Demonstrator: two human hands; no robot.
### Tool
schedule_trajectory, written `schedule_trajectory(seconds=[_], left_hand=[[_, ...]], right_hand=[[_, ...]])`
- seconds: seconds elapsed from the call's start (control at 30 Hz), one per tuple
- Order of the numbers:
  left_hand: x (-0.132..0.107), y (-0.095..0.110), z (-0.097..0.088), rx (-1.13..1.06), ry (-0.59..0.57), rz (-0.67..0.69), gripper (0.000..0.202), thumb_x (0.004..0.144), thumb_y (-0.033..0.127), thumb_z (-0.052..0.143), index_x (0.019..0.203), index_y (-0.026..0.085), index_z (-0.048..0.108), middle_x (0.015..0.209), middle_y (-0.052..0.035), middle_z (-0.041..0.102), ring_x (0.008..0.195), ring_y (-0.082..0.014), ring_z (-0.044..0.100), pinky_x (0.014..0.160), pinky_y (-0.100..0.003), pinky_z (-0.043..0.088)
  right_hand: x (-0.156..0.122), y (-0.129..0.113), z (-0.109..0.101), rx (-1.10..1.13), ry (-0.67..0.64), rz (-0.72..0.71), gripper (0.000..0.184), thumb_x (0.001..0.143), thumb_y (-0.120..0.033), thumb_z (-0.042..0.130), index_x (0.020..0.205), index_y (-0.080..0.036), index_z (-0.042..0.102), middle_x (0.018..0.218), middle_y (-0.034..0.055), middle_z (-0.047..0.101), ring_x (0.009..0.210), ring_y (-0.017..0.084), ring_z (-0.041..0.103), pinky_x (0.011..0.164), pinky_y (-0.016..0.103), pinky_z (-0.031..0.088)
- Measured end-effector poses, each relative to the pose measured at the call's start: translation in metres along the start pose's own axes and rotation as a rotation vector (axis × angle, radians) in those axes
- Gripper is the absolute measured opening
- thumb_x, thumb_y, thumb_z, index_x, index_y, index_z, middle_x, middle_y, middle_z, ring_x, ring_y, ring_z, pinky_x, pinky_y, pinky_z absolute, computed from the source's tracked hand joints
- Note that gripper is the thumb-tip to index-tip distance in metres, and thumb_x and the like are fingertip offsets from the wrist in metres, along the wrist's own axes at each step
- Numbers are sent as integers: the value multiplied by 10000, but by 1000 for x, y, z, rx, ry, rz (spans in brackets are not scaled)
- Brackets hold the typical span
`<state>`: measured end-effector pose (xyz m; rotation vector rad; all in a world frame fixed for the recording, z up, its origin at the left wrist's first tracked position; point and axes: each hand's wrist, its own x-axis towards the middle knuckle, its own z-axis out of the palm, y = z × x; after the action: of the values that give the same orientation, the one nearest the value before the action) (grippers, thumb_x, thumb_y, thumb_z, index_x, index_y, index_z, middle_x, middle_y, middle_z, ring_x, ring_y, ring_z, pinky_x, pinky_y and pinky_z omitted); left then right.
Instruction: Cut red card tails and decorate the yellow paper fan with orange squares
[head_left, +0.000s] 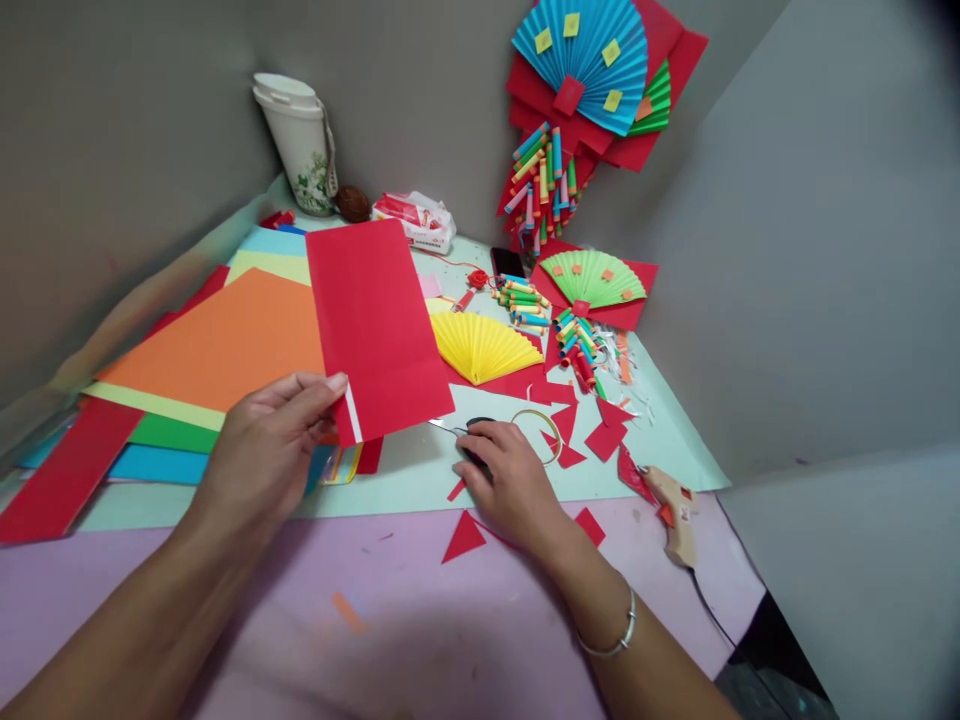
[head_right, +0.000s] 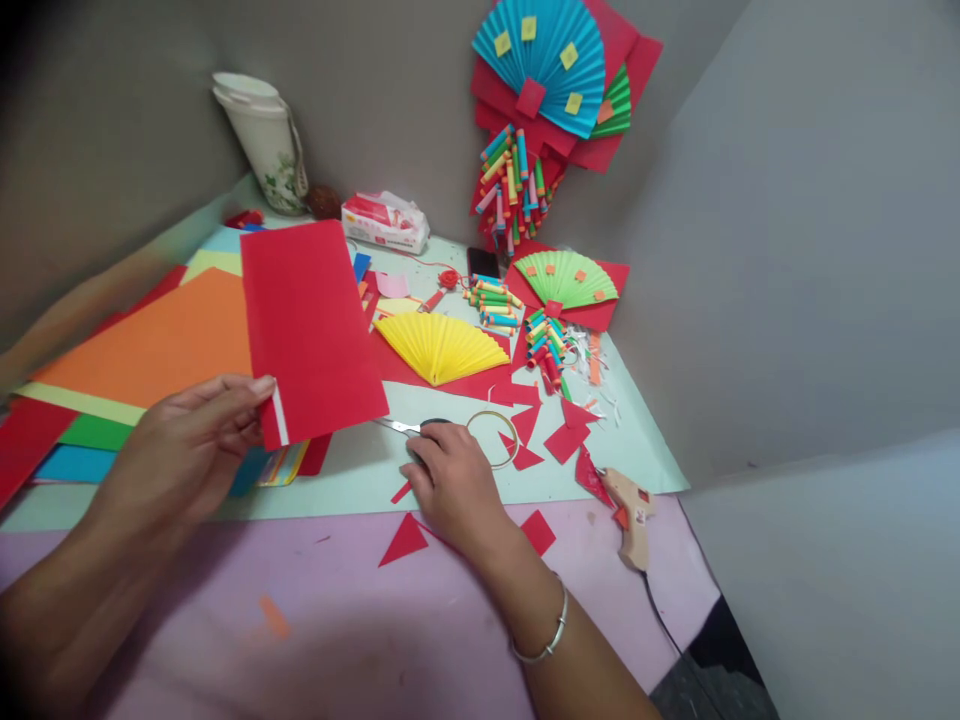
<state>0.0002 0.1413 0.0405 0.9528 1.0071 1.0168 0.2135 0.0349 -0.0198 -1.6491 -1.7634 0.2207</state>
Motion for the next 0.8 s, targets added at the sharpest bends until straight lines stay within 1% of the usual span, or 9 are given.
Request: schedule_trajectory(seconds=[0.1, 0.23, 0.3, 0.37, 0.47, 0.53, 0.63, 0.73, 0.8], left_hand=[[1, -3, 0, -15, -7, -16, 225, 798, 334, 739, 673, 190, 620, 625, 48, 601, 601, -102, 523, 574, -211, 435], [-1, -10, 5, -22, -55, -98, 217, 750, 320, 766, 646, 202, 616, 602, 41, 592, 546, -100, 496, 516, -212, 412], [-3, -15, 9, 4, -94, -133, 229, 747, 325, 769, 640, 207, 606, 589, 47, 584, 544, -102, 495, 515, -209, 405], [-6, -21, 13, 40, -131, -168, 239, 754, 338, 761, 640, 206, 598, 595, 44, 594, 562, -108, 514, 544, -212, 411], [-11, -30, 18, 75, -195, -201, 243, 756, 354, 751, 646, 203, 595, 600, 38, 610, 580, -125, 541, 589, -235, 428], [-14, -35, 20, 71, -244, -226, 224, 742, 349, 757, 672, 203, 603, 638, 21, 651, 619, -152, 583, 633, -266, 455], [-17, -39, 22, 43, -294, -260, 222, 741, 367, 759, 714, 202, 613, 706, -5, 697, 682, -188, 636, 690, -310, 483], [-19, -38, 23, 47, -315, -284, 232, 761, 404, 748, 747, 201, 638, 726, -11, 698, 705, -197, 648, 717, -327, 490], [-18, -37, 23, 92, -315, -275, 255, 786, 441, 723, 760, 194, 664, 735, -20, 695, 697, -186, 629, 704, -313, 476]], right_hand=[[1, 10, 3, -86, 13, -5, 253, 931, -179, 543, 1102, -234, 721, 1129, 112, 691, 1078, 273, 600, 945, 439, 499], [7, 20, -7, -72, 140, 82, 242, 929, -210, 541, 1078, -217, 731, 1131, 123, 694, 1098, 280, 594, 982, 450, 474], [9, 17, -13, 65, 204, 179, 229, 930, -276, 560, 1073, -220, 729, 1114, 111, 703, 1089, 272, 604, 975, 432, 472], [8, 9, -18, 322, 204, 329, 253, 935, -373, 568, 1076, -230, 721, 1065, 83, 721, 1019, 248, 639, 918, 389, 499], [6, -3, -18, 714, 95, 555, 326, 903, -511, 593, 1003, -231, 728, 917, 35, 740, 828, 207, 669, 767, 325, 528], [3, -8, -14, 867, 25, 655, 328, 856, -535, 653, 917, -222, 733, 829, 16, 738, 734, 189, 658, 693, 301, 520], [1, -10, -8, 1003, -1, 731, 298, 802, -509, 728, 859, -216, 731, 802, 15, 747, 694, 190, 661, 656, 298, 520], [1, -9, -6, 1067, 26, 732, 288, 789, -497, 744, 845, -215, 726, 819, 23, 760, 710, 204, 680, 658, 306, 532], [1, -9, -7, 1071, 40, 730, 281, 789, -491, 747, 828, -215, 717, 820, 22, 761, 714, 205, 685, 662, 305, 535]])
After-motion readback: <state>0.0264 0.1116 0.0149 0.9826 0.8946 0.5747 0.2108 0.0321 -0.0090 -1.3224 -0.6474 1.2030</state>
